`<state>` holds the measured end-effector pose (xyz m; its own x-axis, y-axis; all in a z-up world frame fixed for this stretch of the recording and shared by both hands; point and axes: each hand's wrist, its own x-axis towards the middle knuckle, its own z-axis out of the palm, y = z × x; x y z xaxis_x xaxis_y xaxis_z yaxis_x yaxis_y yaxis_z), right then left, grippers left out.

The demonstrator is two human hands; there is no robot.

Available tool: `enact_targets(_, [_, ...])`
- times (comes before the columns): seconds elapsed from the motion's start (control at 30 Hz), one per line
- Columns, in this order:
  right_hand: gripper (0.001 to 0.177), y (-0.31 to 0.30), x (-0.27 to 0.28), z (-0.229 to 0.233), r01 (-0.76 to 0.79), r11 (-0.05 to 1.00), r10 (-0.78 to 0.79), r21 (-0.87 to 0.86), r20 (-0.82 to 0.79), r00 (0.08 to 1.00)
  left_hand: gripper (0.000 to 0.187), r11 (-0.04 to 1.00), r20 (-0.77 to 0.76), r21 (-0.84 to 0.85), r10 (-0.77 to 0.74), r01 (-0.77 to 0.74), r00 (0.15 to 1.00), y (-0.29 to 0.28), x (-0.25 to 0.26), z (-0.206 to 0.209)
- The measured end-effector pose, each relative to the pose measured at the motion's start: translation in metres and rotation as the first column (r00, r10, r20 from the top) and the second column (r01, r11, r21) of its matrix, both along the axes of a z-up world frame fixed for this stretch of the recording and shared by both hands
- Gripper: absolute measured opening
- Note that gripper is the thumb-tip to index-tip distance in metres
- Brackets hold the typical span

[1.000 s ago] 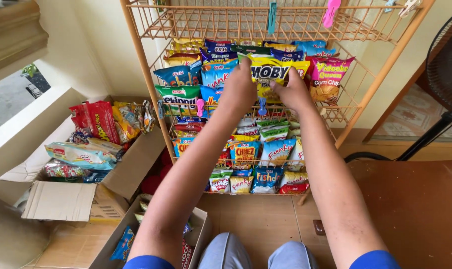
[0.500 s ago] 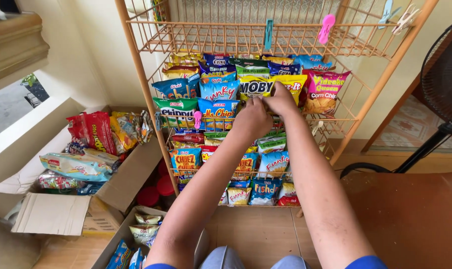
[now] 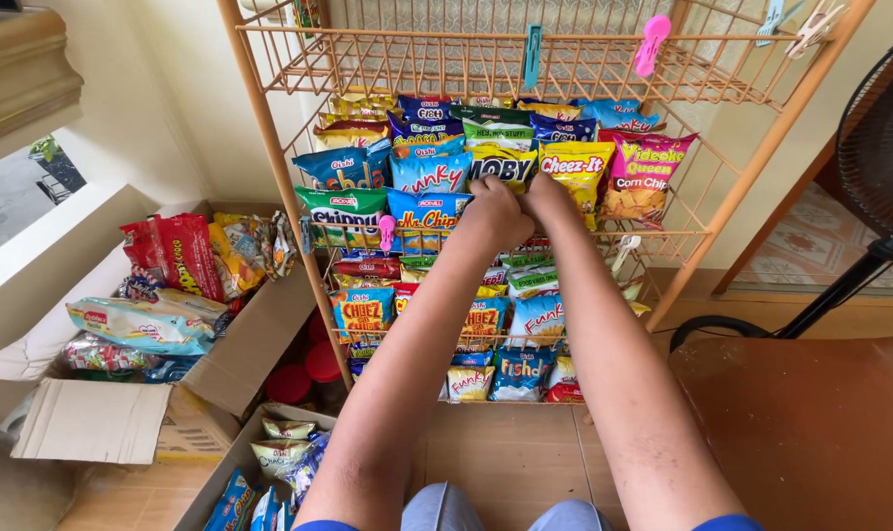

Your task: Organizing and refilling a snack rack from a cardboard box.

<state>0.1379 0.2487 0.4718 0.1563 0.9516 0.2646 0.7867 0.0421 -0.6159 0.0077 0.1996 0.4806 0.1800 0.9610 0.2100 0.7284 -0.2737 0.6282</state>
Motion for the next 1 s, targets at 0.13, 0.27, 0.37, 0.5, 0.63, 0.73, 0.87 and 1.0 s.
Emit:
enact_targets(0.13, [0.053, 0.022, 0.013, -0.017, -0.121, 0.992, 0.125, 0.037, -0.139, 0.982, 0.096, 0.996, 0.025, -0.074, 0.045, -0.043, 0.999, 0.039, 0.011, -0.016])
enact_targets(0.27, [0.053, 0.032, 0.016, -0.026, -0.028, 1.0, 0.028, 0.003, -0.043, 0.999, 0.098, 1.0, -0.033, -0.025, 0.011, -0.012, 0.999, 0.061, 0.01, -0.033])
enact_targets(0.37, [0.05, 0.035, 0.017, -0.023, -0.04, 0.999, 0.041, 0.019, -0.034, 0.999, 0.098, 0.998, -0.003, -0.057, 0.006, -0.006, 1.0, 0.043, 0.002, -0.016])
enact_targets(0.5, [0.047, 0.033, 0.017, -0.025, -0.054, 0.997, 0.047, -0.048, -0.136, 0.99, 0.097, 0.994, 0.001, -0.104, 0.013, -0.013, 1.0, 0.034, 0.003, -0.01])
enact_targets(0.63, [0.046, 0.045, 0.023, -0.038, -0.24, 0.97, 0.231, 0.036, -0.442, 0.867, 0.097, 0.996, 0.029, -0.084, -0.03, 0.033, 0.999, 0.033, -0.001, -0.009])
enact_targets(0.73, [0.044, 0.035, 0.022, -0.029, -0.184, 0.982, 0.184, 0.036, -0.376, 0.908, 0.105, 0.998, 0.032, -0.049, -0.035, 0.037, 0.999, 0.023, -0.001, -0.007])
enact_targets(0.87, [0.039, 0.005, 0.012, -0.011, 0.013, 1.0, -0.014, -0.014, -0.081, 0.997, 0.091, 0.992, -0.003, 0.13, 0.0, 0.0, 1.0, -0.01, -0.004, -0.002])
enact_targets(1.0, [0.043, -0.022, 0.001, -0.001, 0.151, 0.964, -0.131, 0.219, -0.104, 0.986, 0.061, 0.937, 0.023, 0.348, -0.01, 0.001, 1.0, -0.019, -0.005, -0.009])
